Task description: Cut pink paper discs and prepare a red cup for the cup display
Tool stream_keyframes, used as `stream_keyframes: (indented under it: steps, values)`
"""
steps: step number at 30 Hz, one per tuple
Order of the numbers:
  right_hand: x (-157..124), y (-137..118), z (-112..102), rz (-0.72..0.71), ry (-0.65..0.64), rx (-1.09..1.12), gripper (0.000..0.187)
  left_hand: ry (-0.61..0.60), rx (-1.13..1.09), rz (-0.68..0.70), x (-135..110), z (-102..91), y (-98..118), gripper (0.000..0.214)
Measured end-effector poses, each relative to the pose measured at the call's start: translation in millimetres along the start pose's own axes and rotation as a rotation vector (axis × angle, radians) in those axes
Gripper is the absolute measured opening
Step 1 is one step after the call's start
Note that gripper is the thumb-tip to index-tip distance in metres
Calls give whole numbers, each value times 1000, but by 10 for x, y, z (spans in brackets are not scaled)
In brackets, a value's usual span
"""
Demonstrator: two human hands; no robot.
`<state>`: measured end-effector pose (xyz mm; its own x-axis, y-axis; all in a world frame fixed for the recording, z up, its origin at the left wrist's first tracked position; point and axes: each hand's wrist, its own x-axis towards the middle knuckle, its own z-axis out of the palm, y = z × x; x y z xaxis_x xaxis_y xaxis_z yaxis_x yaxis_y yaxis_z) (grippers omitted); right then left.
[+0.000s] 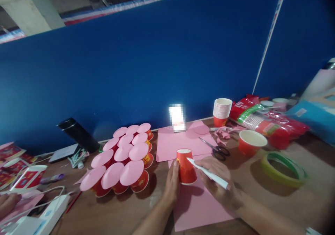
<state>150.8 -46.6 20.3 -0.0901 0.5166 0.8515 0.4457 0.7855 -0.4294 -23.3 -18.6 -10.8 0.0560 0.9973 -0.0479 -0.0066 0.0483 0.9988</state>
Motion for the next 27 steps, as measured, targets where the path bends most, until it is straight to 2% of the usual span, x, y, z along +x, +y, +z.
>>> stream_keyframes:
  steps: [5,8,13,21,27]
  values:
    - [-13,0,-5,3,-17,0,24,19,47,-14,4,9,-5,66]
    - [-10,9,-12,-4,-21,-5,25,-80,2,50,-4,39,55,66]
    - [-29,64,4,4,-17,-13,26,-54,-11,60,-39,67,150,63]
    - [-12,34,16,-35,-3,7,27,-42,-9,57,13,71,33,65]
    - [30,-4,-4,-10,-13,-16,24,-103,-38,67,4,71,75,65]
